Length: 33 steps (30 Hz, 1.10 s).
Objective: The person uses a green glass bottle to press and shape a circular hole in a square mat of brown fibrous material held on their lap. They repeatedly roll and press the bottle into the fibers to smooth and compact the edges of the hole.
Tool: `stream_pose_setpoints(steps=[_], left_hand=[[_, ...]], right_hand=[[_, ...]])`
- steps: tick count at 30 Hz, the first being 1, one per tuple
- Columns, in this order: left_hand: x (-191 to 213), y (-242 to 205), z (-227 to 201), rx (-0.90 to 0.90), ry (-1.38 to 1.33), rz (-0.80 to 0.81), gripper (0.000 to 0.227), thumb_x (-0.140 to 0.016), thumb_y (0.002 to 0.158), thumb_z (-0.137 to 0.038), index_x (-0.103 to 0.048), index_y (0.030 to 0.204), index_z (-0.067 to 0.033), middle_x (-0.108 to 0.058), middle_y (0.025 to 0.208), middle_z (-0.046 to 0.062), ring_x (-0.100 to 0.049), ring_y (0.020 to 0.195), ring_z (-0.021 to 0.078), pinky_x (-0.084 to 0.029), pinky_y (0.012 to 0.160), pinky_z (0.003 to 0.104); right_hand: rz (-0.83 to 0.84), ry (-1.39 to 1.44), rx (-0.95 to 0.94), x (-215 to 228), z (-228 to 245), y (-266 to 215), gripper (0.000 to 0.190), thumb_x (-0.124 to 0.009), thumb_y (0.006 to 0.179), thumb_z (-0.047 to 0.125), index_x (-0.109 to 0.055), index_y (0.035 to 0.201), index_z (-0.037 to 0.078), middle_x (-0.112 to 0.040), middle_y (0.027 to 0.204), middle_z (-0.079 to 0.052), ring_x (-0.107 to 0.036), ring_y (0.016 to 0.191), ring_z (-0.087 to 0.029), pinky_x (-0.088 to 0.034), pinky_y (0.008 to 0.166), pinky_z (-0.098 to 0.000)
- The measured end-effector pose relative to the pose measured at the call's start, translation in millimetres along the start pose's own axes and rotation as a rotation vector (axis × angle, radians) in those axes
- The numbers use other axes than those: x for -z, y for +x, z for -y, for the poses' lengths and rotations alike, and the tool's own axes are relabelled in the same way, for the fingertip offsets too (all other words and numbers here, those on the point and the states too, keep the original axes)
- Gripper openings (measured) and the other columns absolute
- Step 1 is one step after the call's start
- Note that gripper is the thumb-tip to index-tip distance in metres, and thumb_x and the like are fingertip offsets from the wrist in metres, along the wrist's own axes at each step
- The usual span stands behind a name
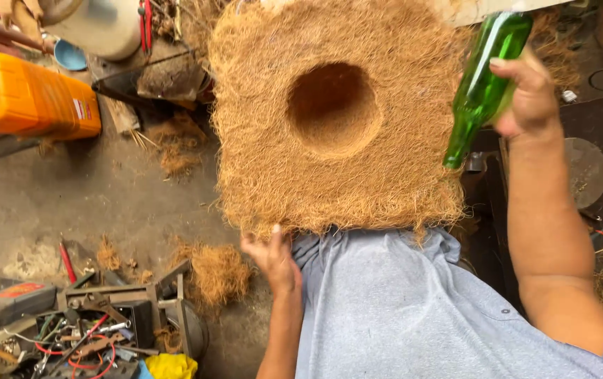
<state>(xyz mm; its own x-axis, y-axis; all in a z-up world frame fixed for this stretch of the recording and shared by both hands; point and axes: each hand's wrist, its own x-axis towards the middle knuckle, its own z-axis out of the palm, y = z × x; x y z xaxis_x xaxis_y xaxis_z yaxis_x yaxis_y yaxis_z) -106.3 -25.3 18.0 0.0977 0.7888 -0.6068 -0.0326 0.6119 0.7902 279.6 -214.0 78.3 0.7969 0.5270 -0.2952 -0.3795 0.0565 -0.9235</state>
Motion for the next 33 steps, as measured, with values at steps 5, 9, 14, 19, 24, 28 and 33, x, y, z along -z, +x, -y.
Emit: stream_pose_setpoints(steps=[5,9,14,19,24,28,33], left_hand=[[-10.7,11.8,-29.4,-1.003,0.597,0.010,0.077,-0.070,0.088,-0.017,-0.026,0.149,-0.0047,-0.039,0.150,0.020,-0.041,0.141,0.0363,-0.034,0.121,0.049],[-51.8,19.7,-6.0,-1.327,1.327,0.504,0.075,-0.049,0.104,-0.049,-0.018,0.161,-0.0133,-0.010,0.173,0.005,-0.007,0.161,0.0243,-0.002,0.134,0.048],[-118.6,23.2,40.9,-1.152,1.533,0.784,0.082,-0.027,0.100,-0.066,-0.014,0.164,-0.0165,0.003,0.173,0.010,0.009,0.157,0.0296,0.018,0.120,0.049],[-126.8,55.7,95.1,-1.365,1.562,0.668,0.096,-0.020,0.096,-0.077,-0.008,0.165,-0.0110,-0.016,0.171,0.017,-0.014,0.158,0.0383,-0.007,0.126,0.061],[-128.4,45.5,85.4,-1.291,1.540,0.709,0.093,-0.035,0.095,-0.074,-0.027,0.161,-0.0092,-0.036,0.162,0.016,-0.032,0.149,0.0376,-0.014,0.124,0.062],[-125.5,45.8,84.9,-1.300,1.516,0.706,0.092,-0.034,0.096,-0.073,-0.025,0.162,-0.0100,-0.031,0.165,0.016,-0.028,0.152,0.0359,-0.011,0.125,0.060],[-124.4,45.1,82.7,-1.291,1.507,0.719,0.091,-0.036,0.095,-0.072,-0.028,0.160,-0.0089,-0.038,0.160,0.018,-0.032,0.150,0.0371,-0.013,0.124,0.062]], right_hand=[[-0.087,-0.893,0.289,-14.6,52.4,43.2,0.055,-0.078,0.089,0.003,-0.046,0.134,0.003,-0.057,0.117,-0.013,-0.059,0.098,-0.025,-0.052,0.077,-0.0355],[-0.070,-1.971,-0.153,22.7,18.0,174.1,0.049,-0.044,0.116,0.037,-0.069,0.094,0.001,-0.064,0.077,-0.017,-0.060,0.068,-0.035,-0.044,0.059,-0.0481],[-0.056,-2.239,0.045,10.4,11.2,231.0,0.047,-0.063,0.088,0.053,-0.068,0.110,0.012,-0.067,0.086,-0.007,-0.065,0.078,-0.026,-0.053,0.055,-0.0402],[0.039,-2.581,0.318,-4.7,-7.5,269.2,0.096,-0.087,0.050,0.072,-0.066,0.132,0.025,-0.072,0.098,0.007,-0.072,0.091,-0.014,-0.063,0.050,-0.0303],[0.099,-2.595,0.106,-16.4,-17.4,266.3,0.032,-0.064,0.098,0.004,-0.070,0.129,0.013,-0.061,0.092,0.000,-0.058,0.074,-0.014,-0.056,0.059,-0.0258],[0.060,-2.712,0.309,-14.9,-24.0,271.1,0.052,-0.073,0.087,0.019,-0.063,0.138,0.015,-0.066,0.094,0.007,-0.059,0.078,-0.008,-0.047,0.057,-0.0226],[0.134,-2.875,0.467,-26.2,-11.3,258.9,0.064,-0.064,0.090,0.008,-0.051,0.153,0.015,-0.059,0.095,0.007,-0.054,0.075,-0.006,-0.049,0.060,-0.0176]])
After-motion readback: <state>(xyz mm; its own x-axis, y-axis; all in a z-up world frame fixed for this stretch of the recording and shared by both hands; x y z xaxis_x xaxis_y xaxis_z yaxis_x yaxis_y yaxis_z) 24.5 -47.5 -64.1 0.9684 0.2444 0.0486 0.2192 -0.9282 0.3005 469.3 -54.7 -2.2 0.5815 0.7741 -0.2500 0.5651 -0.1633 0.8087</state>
